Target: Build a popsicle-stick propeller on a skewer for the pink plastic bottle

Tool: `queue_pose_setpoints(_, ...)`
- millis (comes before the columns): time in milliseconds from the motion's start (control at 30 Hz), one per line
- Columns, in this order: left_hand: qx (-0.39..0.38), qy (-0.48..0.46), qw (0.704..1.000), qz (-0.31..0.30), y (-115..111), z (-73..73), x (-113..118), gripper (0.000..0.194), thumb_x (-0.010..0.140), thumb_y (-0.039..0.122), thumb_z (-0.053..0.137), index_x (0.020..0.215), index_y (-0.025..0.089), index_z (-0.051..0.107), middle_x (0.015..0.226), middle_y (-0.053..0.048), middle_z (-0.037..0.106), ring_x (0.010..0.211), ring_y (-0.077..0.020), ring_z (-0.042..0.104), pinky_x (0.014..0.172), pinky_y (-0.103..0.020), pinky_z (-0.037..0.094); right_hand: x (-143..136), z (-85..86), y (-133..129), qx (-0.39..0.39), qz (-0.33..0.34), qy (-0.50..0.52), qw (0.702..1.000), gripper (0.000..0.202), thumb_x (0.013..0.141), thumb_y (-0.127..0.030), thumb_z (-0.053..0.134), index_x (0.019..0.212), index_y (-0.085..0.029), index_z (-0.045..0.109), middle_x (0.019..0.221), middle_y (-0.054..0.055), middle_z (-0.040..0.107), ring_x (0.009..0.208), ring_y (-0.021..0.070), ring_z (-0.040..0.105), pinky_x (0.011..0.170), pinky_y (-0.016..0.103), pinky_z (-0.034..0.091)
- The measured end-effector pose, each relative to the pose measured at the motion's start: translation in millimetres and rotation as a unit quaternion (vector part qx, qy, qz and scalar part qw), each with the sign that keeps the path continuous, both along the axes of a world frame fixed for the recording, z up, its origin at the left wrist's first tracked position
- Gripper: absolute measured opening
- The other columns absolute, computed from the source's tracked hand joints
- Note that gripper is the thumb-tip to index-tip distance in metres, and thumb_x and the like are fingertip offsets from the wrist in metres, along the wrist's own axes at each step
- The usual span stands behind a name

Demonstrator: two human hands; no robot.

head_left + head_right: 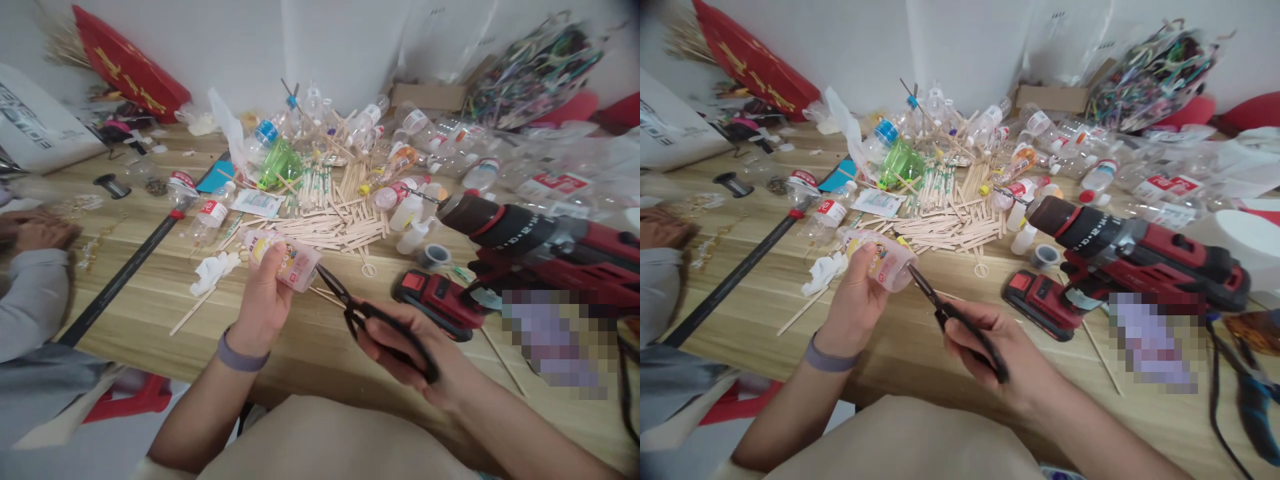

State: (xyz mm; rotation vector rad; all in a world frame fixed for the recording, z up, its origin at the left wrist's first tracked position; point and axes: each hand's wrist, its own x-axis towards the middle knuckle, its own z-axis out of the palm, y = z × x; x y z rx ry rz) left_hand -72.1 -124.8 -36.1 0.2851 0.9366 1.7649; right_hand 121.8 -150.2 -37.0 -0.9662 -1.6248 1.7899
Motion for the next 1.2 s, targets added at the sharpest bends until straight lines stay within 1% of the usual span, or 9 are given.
queue_pose_setpoints(133, 0.007, 0.009, 1.000, 0.012, 1, -1.3, 5, 0.030, 0.069, 0.023, 0.078, 0.092, 0.020, 0.060, 0.088, 0.001, 0.067, 0.075, -0.0127, 0.066, 0.069, -0.025, 0.058, 13, 3.1, 6, 0.553, -0.076, -0.324, 0.764, 0.039, 0.088, -0.013, 0.044, 0.120, -0.017, 0.065, 0.075, 0.006, 0.063, 0.048, 0.0097, 0.049, 0.038, 0.020, 0.025)
queue_pose_setpoints(233, 0.006, 0.025, 0.999, 0.020, 2, -3.4, 9, 0.034, 0.069, 0.020, 0.078, 0.097, 0.021, 0.058, 0.090, 0.002, 0.066, 0.075, -0.0127, 0.066, 0.069, -0.025, 0.058, 19, 4.1, 13, 0.643, -0.054, -0.426, 0.634, 0.052, 0.082, -0.003, 0.041, 0.125, -0.021, 0.064, 0.072, 0.007, 0.062, 0.044, 0.0106, 0.046, 0.038, 0.022, 0.022)
queue_pose_setpoints(367, -0.007, 0.017, 1.000, 0.023, 3, -10.9, 8, 0.032, 0.072, 0.017, 0.076, 0.097, 0.022, 0.056, 0.089, 0.003, 0.066, 0.074, -0.0111, 0.066, 0.071, -0.026, 0.058, 14, -1.0, 18, 0.277, -0.048, -0.252, 0.926, 0.037, 0.089, -0.021, 0.047, 0.122, -0.021, 0.065, 0.077, 0.004, 0.059, 0.045, 0.0082, 0.040, 0.039, 0.020, 0.025)
queue_pose_setpoints(433, -0.018, 0.005, 1.000, 0.009, 4, -13.7, 3, 0.031, 0.073, 0.019, 0.076, 0.097, 0.022, 0.057, 0.087, 0.004, 0.067, 0.073, -0.0108, 0.067, 0.073, -0.026, 0.058, 6, -9.8, 16, 0.092, -0.017, -0.108, 0.990, 0.035, 0.091, -0.040, 0.048, 0.112, -0.017, 0.065, 0.070, -0.001, 0.054, 0.039, 0.0054, 0.031, 0.035, 0.019, 0.024)
queue_pose_setpoints(700, -0.016, -0.001, 0.997, -0.078, 8, -5.5, -8, 0.026, 0.073, 0.028, 0.076, 0.092, 0.019, 0.059, 0.082, 0.001, 0.070, 0.070, -0.0154, 0.068, 0.067, -0.028, 0.057, -14, -29.9, -5, -0.074, 0.027, 0.085, 0.993, 0.064, 0.083, -0.077, 0.034, 0.082, -0.018, 0.059, 0.052, -0.010, 0.036, 0.026, 0.0018, 0.013, 0.024, 0.018, 0.017)
queue_pose_setpoints(800, 0.023, 0.034, 0.998, -0.037, 7, -5.6, -2, 0.033, 0.069, 0.023, 0.079, 0.096, 0.023, 0.059, 0.089, 0.003, 0.069, 0.077, -0.0137, 0.067, 0.071, -0.026, 0.056, -1, -13.9, 0, 0.169, -0.069, -0.093, 0.979, 0.036, 0.088, -0.042, 0.054, 0.112, -0.019, 0.067, 0.068, 0.001, 0.058, 0.041, 0.0064, 0.041, 0.036, 0.017, 0.028)
queue_pose_setpoints(933, 0.015, 0.052, 0.998, 0.014, 5, -9.8, 9, 0.036, 0.071, 0.020, 0.078, 0.099, 0.025, 0.057, 0.095, 0.004, 0.067, 0.080, -0.0110, 0.066, 0.073, -0.023, 0.056, 13, -2.3, 12, 0.456, -0.129, -0.333, 0.815, 0.045, 0.082, -0.011, 0.047, 0.120, -0.022, 0.068, 0.081, 0.010, 0.068, 0.051, 0.0111, 0.050, 0.041, 0.019, 0.026)
queue_pose_setpoints(1100, 0.005, 0.034, 0.999, 0.007, 2, -11.0, 6, 0.033, 0.069, 0.019, 0.079, 0.096, 0.022, 0.059, 0.090, 0.004, 0.067, 0.077, -0.0110, 0.067, 0.075, -0.025, 0.056, 6, -8.0, 14, 0.151, -0.080, -0.093, 0.981, 0.039, 0.086, -0.035, 0.054, 0.111, -0.011, 0.070, 0.071, 0.000, 0.065, 0.039, 0.0064, 0.037, 0.032, 0.019, 0.026)
queue_pose_setpoints(1200, -0.008, 0.005, 0.999, -0.053, 3, -5.2, 0, 0.025, 0.074, 0.027, 0.076, 0.093, 0.019, 0.060, 0.085, 0.001, 0.070, 0.072, -0.0139, 0.068, 0.070, -0.027, 0.058, -9, -20.9, 3, -0.037, -0.002, 0.091, 0.995, 0.050, 0.086, -0.058, 0.051, 0.100, -0.014, 0.070, 0.057, -0.008, 0.049, 0.029, 0.0026, 0.017, 0.025, 0.017, 0.017)
